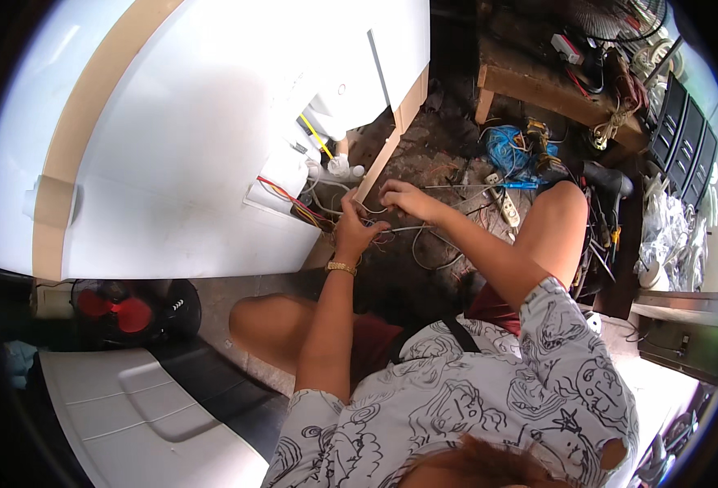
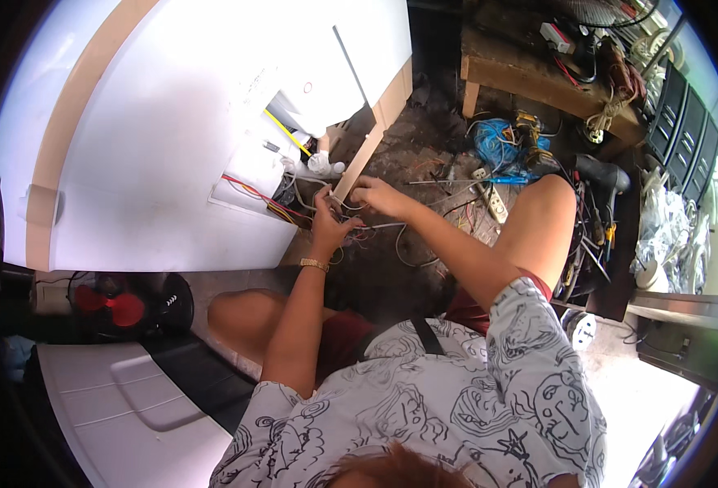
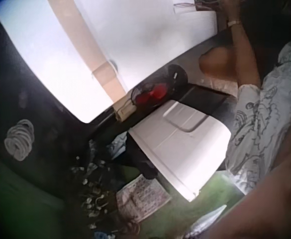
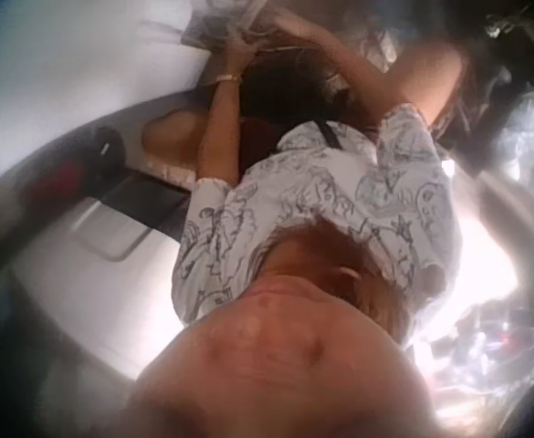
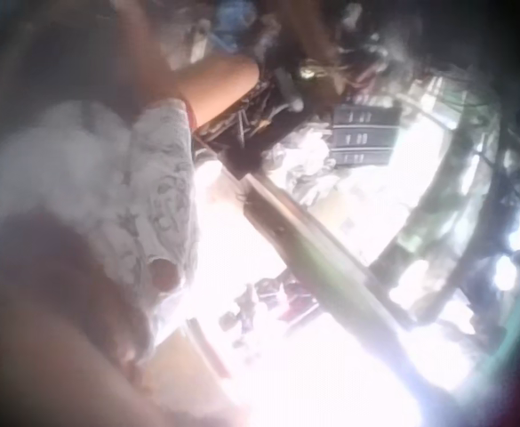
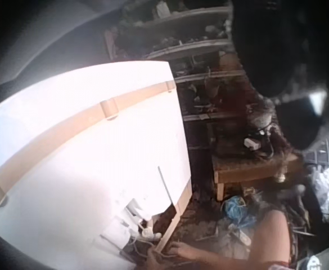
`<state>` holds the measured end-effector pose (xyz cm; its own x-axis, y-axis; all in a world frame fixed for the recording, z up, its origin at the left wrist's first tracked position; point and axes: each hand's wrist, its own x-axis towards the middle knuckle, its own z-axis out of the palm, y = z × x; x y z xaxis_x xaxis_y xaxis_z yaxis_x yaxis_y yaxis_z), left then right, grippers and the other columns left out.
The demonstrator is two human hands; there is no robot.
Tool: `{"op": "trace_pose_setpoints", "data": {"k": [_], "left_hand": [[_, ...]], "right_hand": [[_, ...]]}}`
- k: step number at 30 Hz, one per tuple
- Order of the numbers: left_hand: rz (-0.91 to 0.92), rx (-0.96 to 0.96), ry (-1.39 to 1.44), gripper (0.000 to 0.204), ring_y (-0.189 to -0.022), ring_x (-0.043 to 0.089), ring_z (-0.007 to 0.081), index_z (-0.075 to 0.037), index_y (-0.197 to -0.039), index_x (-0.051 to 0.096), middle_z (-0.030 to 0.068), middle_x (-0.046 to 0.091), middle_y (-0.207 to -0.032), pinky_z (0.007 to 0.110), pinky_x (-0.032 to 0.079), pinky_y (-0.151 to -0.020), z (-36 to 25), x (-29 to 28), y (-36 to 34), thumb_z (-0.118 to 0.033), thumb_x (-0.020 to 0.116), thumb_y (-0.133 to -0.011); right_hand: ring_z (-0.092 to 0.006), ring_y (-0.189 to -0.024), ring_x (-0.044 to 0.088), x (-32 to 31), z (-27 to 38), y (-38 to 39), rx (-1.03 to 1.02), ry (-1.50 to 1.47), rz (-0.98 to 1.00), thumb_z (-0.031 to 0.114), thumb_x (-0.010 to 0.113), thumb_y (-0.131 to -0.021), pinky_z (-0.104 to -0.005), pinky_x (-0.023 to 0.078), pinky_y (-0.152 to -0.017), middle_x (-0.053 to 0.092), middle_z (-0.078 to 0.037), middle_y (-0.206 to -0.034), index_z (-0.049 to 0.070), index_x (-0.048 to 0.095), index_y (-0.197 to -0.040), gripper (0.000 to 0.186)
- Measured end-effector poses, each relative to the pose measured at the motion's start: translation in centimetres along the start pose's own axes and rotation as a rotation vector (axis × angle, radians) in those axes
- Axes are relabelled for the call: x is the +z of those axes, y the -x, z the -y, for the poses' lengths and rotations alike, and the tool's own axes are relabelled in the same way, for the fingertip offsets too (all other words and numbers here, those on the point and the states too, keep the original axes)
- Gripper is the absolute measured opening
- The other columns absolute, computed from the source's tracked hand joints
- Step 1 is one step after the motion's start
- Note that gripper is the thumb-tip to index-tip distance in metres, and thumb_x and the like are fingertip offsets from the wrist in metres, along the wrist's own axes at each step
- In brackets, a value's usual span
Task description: The person works on the internal electrical wiring of a white appliance by hand, joining wires and applying electrical tape to connections while sitting on the floor.
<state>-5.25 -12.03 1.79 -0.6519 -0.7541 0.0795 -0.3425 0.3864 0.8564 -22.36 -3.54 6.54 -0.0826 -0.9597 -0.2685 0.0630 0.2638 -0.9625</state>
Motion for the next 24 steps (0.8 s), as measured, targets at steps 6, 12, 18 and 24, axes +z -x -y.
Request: {"op": "trace_pose_setpoints", "data": {"k": [6,12,18,24], "left_hand": [[-0.092,0.124,0.006,0.094,-0.069,0.048,0.0168,-0.004,-0.122,0.039,0.0043,0.048,-0.079,0.032,0.045,-0.064,2.5,-1.3,0.6,-0.025,0.096,-0.049],[-0.126,-0.004,0.149,0.054,-0.066,0.046,0.0135,-0.005,-0.105,0.045,0.0029,0.047,-0.076,0.029,0.043,-0.063,4.2,-0.9,0.8,-0.022,0.084,-0.072],[-0.101,-0.047,0.514,0.008,-0.070,0.053,0.0157,-0.002,-0.094,0.057,0.0035,0.054,-0.079,0.030,0.045,-0.066,5.2,-1.8,0.7,-0.008,0.060,-0.090],[-0.070,0.281,-0.135,0.021,-0.087,0.063,0.0300,-0.002,-0.097,0.060,0.0123,0.062,-0.088,0.036,0.050,-0.077,1.2,-1.4,2.1,0.000,0.068,-0.078]], "right_hand": [[-0.0099,-0.048,0.056,2.7,-4.5,-3.5,0.381,0.014,0.334,0.048,0.055,-0.094,-0.0216,0.036,-0.039,0.060,0.000,-0.066,0.013,0.065,-0.087,0.037],[-0.0114,-0.049,0.058,3.7,-5.2,-3.9,0.351,-0.051,0.339,0.043,0.054,-0.096,-0.0218,0.039,-0.038,0.064,-0.002,-0.073,0.010,0.062,-0.092,0.034],[-0.0119,-0.058,0.063,2.9,-5.4,-4.5,0.389,-0.044,0.246,0.037,0.054,-0.097,-0.0236,0.038,-0.039,0.068,-0.003,-0.080,0.010,0.061,-0.093,0.028],[-0.0180,-0.065,0.065,1.2,-6.0,-4.5,0.567,-0.160,0.212,0.045,0.051,-0.095,-0.0399,0.041,-0.063,0.067,0.000,-0.081,0.018,0.061,-0.089,0.029]]}}
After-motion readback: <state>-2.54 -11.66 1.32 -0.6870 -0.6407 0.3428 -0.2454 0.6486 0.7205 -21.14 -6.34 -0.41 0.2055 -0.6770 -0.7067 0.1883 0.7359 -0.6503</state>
